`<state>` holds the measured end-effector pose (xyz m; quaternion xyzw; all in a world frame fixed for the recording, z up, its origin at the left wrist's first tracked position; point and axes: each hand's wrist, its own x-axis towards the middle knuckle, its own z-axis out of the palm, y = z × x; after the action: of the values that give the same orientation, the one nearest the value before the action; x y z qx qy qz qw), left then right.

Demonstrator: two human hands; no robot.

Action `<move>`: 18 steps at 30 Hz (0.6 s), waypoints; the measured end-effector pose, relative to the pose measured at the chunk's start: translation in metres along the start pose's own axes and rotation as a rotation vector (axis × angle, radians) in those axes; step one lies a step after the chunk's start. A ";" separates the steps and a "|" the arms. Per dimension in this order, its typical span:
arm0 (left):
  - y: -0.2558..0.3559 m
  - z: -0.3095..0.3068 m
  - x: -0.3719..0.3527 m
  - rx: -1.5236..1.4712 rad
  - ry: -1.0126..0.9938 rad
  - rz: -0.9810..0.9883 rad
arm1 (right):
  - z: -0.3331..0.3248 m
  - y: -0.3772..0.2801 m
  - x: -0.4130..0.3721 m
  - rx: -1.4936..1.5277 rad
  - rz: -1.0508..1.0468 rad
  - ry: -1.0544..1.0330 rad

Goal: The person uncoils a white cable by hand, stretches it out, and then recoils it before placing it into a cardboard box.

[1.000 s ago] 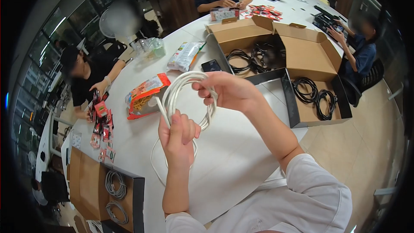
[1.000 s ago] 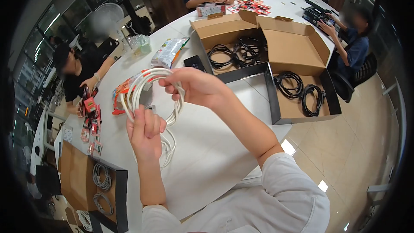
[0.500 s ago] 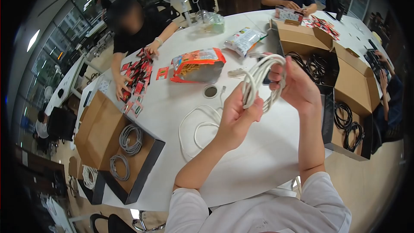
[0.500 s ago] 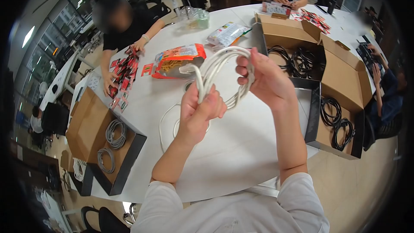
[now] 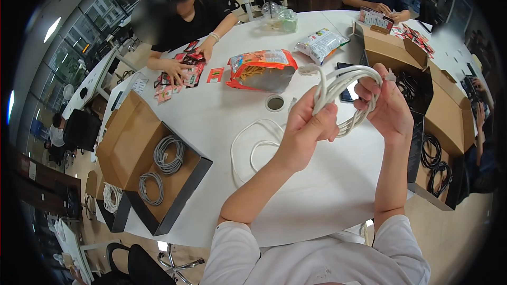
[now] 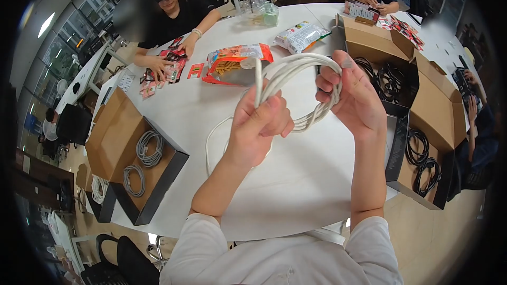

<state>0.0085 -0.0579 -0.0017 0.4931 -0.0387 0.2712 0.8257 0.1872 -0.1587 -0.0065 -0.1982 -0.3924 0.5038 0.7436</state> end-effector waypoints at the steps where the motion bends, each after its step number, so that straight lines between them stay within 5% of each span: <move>1: 0.000 0.000 0.000 0.007 0.005 0.023 | 0.001 -0.001 0.000 0.006 -0.003 -0.014; 4: 0.001 0.007 -0.001 0.002 0.118 -0.003 | 0.005 0.002 -0.002 0.122 -0.001 -0.016; 18: -0.004 -0.005 -0.002 -0.052 0.065 -0.040 | 0.029 -0.007 -0.006 -0.368 -0.034 0.173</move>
<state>0.0078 -0.0565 -0.0083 0.4632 -0.0092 0.2695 0.8442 0.1670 -0.1698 0.0137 -0.3666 -0.4157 0.3921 0.7342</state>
